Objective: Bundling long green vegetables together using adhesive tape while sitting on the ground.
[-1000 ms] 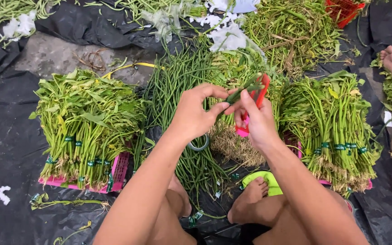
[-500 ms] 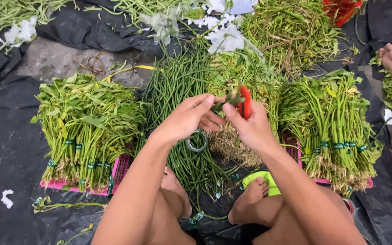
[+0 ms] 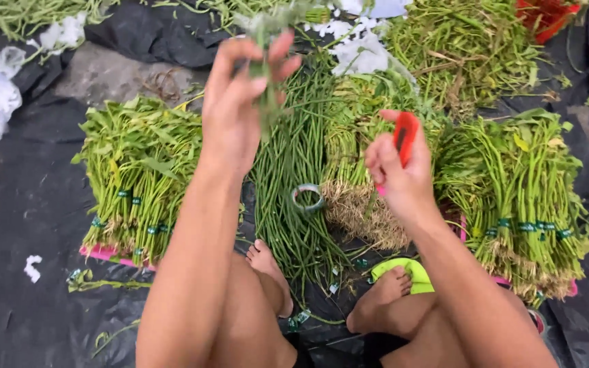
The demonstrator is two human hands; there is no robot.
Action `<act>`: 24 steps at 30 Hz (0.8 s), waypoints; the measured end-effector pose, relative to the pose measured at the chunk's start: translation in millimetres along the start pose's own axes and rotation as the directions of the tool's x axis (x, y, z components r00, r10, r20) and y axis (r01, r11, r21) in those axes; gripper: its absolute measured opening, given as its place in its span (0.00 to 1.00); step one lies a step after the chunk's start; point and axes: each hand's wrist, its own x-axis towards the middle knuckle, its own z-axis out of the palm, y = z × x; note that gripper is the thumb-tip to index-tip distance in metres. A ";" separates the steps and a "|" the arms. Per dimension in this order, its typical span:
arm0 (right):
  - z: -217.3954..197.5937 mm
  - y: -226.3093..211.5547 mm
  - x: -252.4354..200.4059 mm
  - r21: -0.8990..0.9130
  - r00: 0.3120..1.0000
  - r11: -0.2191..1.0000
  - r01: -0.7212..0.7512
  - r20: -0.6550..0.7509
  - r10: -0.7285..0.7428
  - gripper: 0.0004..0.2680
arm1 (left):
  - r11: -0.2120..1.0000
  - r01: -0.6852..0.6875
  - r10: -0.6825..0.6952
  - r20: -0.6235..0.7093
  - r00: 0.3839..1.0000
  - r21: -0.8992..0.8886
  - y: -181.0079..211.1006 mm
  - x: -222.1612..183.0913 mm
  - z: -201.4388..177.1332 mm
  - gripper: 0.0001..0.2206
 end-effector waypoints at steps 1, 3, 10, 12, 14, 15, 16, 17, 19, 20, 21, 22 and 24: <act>-1.6 3.1 -0.7 0.001 1.000 1.000 -0.003 0.010 0.003 0.14 | 1.000 -0.003 0.003 -0.010 1.000 0.002 2.6 6.5 1.7 0.12; -5.9 9.9 1.7 0.032 0.997 0.998 0.046 0.057 -0.048 0.14 | 0.995 -0.085 0.080 0.076 0.994 0.053 7.4 24.8 5.1 0.15; -2.2 12.1 3.7 0.032 0.998 0.997 -0.066 0.019 0.066 0.13 | 0.877 -0.316 0.338 0.005 0.941 0.363 11.5 66.5 -31.4 0.09; 0.1 14.0 5.0 0.018 0.990 0.990 -0.141 -0.017 0.141 0.13 | 0.913 -0.291 0.299 0.015 0.954 0.287 7.4 64.2 -52.8 0.15; 5.3 13.6 7.0 -0.034 0.990 0.990 -0.141 -0.004 0.140 0.12 | 0.946 -0.177 0.185 -0.004 0.983 0.272 1.7 43.9 -67.1 0.15; 7.2 12.5 8.5 -0.085 0.991 0.988 -0.131 0.001 0.132 0.12 | 0.966 -0.065 0.070 -0.011 0.998 0.251 -0.6 34.9 -72.9 0.16; 10.5 11.1 10.7 -0.085 0.992 0.988 -0.128 0.006 0.128 0.12 | 0.965 -0.069 0.075 -0.013 0.997 0.253 -15.7 17.8 -82.8 0.16; 13.7 9.6 12.5 -0.202 0.993 0.974 -0.102 0.030 0.110 0.10 | 0.963 0.046 -0.011 -0.134 0.991 0.264 -31.0 0.5 -92.3 0.12; 19.3 7.7 13.6 -0.317 0.994 0.946 -0.075 0.056 0.098 0.09 | 0.953 0.163 -0.096 -0.255 0.962 0.256 -66.3 -31.2 -118.0 0.09; 22.2 7.4 14.4 -0.355 0.986 0.929 -0.103 0.087 0.143 0.10 | 0.927 0.297 -0.217 -0.321 0.922 0.227 -85.6 -46.4 -134.6 0.07; 25.1 7.0 15.1 -0.394 0.975 0.910 -0.129 0.117 0.189 0.11 | 0.886 0.425 -0.333 -0.380 0.863 0.188 -104.9 -61.8 -150.7 0.06; 32.0 0.0 14.1 -0.397 0.975 0.909 -0.125 0.121 0.187 0.11 | 0.888 0.420 -0.329 -0.383 0.863 0.185 -88.2 -71.6 -124.5 0.06; 44.2 -14.4 11.5 -0.448 0.939 0.855 -0.259 0.089 0.331 0.14 | 0.764 0.596 -0.445 -0.466 0.765 0.249 -55.2 -88.8 -70.8 0.09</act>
